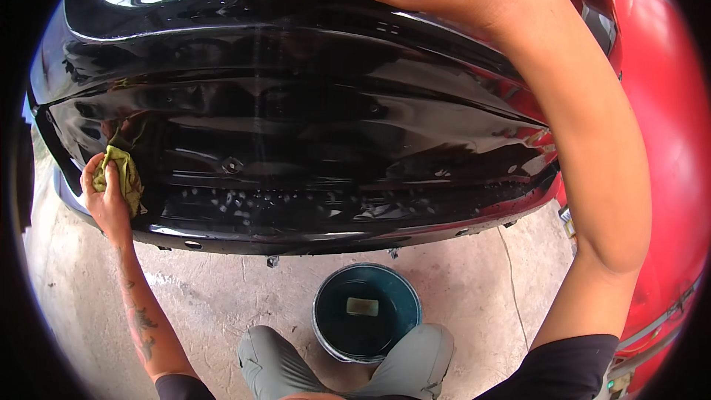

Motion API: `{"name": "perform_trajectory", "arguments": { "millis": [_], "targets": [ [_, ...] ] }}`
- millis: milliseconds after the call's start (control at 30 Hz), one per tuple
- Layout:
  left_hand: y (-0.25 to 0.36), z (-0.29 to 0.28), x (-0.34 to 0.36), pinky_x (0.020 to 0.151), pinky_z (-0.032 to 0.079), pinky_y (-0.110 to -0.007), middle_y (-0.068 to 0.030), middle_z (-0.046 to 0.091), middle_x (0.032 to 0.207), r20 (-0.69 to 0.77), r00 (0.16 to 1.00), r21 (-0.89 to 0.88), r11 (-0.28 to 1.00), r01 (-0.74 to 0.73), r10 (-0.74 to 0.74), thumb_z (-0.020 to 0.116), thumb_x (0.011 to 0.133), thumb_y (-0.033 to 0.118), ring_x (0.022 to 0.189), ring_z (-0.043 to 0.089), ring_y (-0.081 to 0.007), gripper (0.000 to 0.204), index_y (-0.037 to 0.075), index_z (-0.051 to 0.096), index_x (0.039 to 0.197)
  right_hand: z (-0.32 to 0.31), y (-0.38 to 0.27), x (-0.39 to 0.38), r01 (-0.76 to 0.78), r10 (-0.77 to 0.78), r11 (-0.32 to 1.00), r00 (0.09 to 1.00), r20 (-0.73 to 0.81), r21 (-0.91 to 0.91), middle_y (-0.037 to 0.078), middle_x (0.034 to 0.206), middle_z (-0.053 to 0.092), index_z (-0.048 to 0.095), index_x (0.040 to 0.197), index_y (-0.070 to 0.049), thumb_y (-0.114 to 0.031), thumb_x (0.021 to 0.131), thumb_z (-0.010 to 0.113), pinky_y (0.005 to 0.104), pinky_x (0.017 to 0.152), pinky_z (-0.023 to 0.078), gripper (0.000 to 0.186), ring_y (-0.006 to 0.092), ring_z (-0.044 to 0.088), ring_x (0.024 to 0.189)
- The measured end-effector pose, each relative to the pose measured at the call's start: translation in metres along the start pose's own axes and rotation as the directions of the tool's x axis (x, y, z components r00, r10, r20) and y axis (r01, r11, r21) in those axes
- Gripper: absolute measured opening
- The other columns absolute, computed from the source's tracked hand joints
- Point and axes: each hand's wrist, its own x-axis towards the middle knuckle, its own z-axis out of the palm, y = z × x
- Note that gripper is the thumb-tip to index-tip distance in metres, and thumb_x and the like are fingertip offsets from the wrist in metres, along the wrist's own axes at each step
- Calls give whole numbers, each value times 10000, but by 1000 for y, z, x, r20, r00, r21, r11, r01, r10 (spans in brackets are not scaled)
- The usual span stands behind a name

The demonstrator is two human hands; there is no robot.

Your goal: The person wet-sands the rear panels of a car using sandpaper wrapped around a sanding block and a cloth, periodically dipping and rinsing the tools in a bucket of water.

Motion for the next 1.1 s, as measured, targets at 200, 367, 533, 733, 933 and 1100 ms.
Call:
{"name": "perform_trajectory", "arguments": {
  "millis": [200, 367, 533, 733, 933, 1100],
  "targets": [
    [-1, 0, 0, 962, 459, -328, -93, 610, 1130, 4, 1000, -8, 1000, 8, -8, 675, 937, 180, 1049, 614, -209, 259, 19, 675, 1140, 4, -7, 3, -58, 75, 983, 993, -89, 176, 57, 1276, 577, 666, 1047, -212, -188, 890, 613, 696, 1032, 404, 167, 261, 510, 1280],
    [0, 0, 0, 969, 453, -331, -97, 609, 1131, -3, 1000, 3, 1000, 0, 0, 677, 934, 183, 1055, 609, -214, 260, 20, 675, 1137, -4, 0, 3, 101, -118, 958, 992, -48, -270, 50, 1239, 585, 664, 1017, -204, -195, 882, 633, 691, 1007, 420, 139, 251, 518, 1256],
    [0, -1, 0, 978, 448, -335, -98, 611, 1132, 17, 1000, -5, 1000, 23, -23, 680, 930, 183, 1064, 609, -222, 264, 21, 675, 1138, 2, -2, 7, 79, -87, 992, 993, -80, -102, 58, 1235, 589, 664, 1010, -201, -199, 878, 636, 679, 997, 429, 136, 244, 519, 1250],
    [0, 0, 0, 968, 450, -336, -95, 611, 1122, 3, 1000, 17, 1000, 2, -2, 681, 931, 183, 1056, 610, -220, 258, 25, 676, 1135, 3, -8, -1, -14, 13, 1000, 997, -82, -10, 57, 1243, 590, 667, 1014, -199, -198, 872, 640, 671, 995, 432, 145, 247, 516, 1248],
    [1, -1, 0, 958, 458, -334, -90, 612, 1116, 5, 1000, 17, 1000, -7, 7, 684, 929, 179, 1038, 616, -216, 256, 24, 676, 1132, 10, -2, 1, -53, 62, 994, 994, -88, 94, 52, 1259, 582, 668, 1030, -196, -198, 879, 638, 666, 1000, 430, 154, 252, 516, 1253],
    [1, 0, 1, 950, 462, -331, -89, 613, 1110, -3, 1000, 13, 1000, -15, 15, 684, 929, 175, 1034, 616, -210, 252, 22, 676, 1130, -27, -8, 4, -149, 153, 988, 982, 111, -44, 54, 1274, 588, 684, 1064, -203, -231, 883, 671, 673, 1007, 415, 184, 256, 514, 1268]
  ]
}}
